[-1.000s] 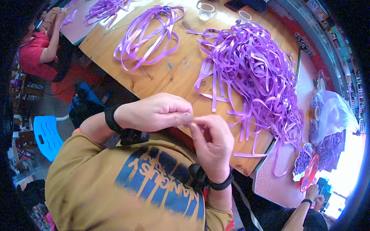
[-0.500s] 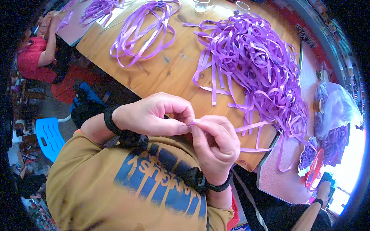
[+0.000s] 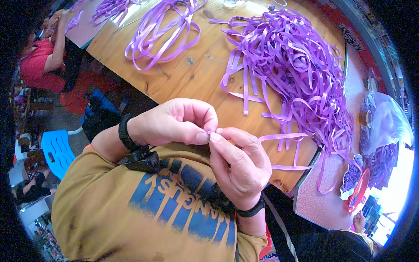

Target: Processing and organizing a pile of purple ribbons on a wooden workbench.

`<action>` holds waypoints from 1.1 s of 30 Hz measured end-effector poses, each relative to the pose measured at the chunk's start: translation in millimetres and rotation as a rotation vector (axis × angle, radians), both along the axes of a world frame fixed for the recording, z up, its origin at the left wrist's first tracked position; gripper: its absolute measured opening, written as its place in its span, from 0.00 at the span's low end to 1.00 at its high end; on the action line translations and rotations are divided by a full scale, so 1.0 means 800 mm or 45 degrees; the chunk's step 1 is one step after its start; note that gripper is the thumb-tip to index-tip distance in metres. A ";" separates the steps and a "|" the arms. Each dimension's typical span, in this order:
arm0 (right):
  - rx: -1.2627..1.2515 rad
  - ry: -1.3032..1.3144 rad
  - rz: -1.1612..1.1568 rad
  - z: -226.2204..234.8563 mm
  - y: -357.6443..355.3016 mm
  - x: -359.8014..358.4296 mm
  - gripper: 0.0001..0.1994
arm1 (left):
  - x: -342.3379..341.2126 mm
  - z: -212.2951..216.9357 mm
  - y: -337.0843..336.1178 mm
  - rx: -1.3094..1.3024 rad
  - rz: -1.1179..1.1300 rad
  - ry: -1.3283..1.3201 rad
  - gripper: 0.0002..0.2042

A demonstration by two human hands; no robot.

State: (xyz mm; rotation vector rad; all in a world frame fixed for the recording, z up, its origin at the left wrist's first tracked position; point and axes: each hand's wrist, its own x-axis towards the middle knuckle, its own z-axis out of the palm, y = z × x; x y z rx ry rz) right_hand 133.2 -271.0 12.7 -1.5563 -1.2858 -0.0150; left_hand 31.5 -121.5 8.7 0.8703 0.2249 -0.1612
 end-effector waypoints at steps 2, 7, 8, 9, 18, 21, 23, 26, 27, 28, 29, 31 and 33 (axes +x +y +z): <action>0.042 0.038 0.023 0.002 0.000 0.001 0.13 | -0.002 0.006 -0.003 0.173 0.057 -0.049 0.06; 0.027 0.071 -0.103 0.008 0.004 -0.008 0.12 | -0.005 -0.004 -0.001 0.894 0.305 -0.609 0.05; -0.024 0.091 -0.147 0.010 0.005 -0.009 0.12 | -0.006 -0.004 0.000 0.979 0.342 -0.663 0.04; -0.026 0.090 -0.150 0.007 0.005 -0.008 0.12 | -0.005 -0.003 0.001 1.062 0.378 -0.719 0.03; -0.086 0.185 -0.083 0.005 0.003 -0.016 0.10 | -0.011 0.006 0.000 0.312 0.171 -0.146 0.06; -0.083 0.191 -0.069 0.001 0.003 -0.013 0.10 | -0.013 0.009 0.000 0.331 0.146 -0.096 0.06; 0.014 0.102 -0.086 -0.002 0.007 -0.008 0.12 | -0.013 0.009 -0.001 0.331 0.140 -0.065 0.06; -0.135 0.214 -0.013 0.002 0.000 -0.012 0.09 | -0.010 0.006 -0.001 0.377 0.133 -0.078 0.04; -0.132 0.216 -0.018 0.002 0.000 -0.012 0.09 | -0.008 0.002 -0.002 0.509 0.154 -0.109 0.03; -0.143 0.247 -0.031 0.001 0.001 -0.012 0.09 | -0.006 0.001 -0.003 0.640 0.174 -0.139 0.03; -0.154 0.279 -0.045 0.000 0.001 -0.012 0.09 | -0.005 0.001 -0.003 0.641 0.170 -0.138 0.03; -0.162 0.418 -0.108 -0.002 0.001 -0.015 0.09 | -0.003 0.001 -0.007 0.862 0.268 -0.215 0.01; -0.170 0.556 -0.167 -0.002 0.001 -0.014 0.08 | -0.002 0.000 -0.006 1.011 0.311 -0.285 0.01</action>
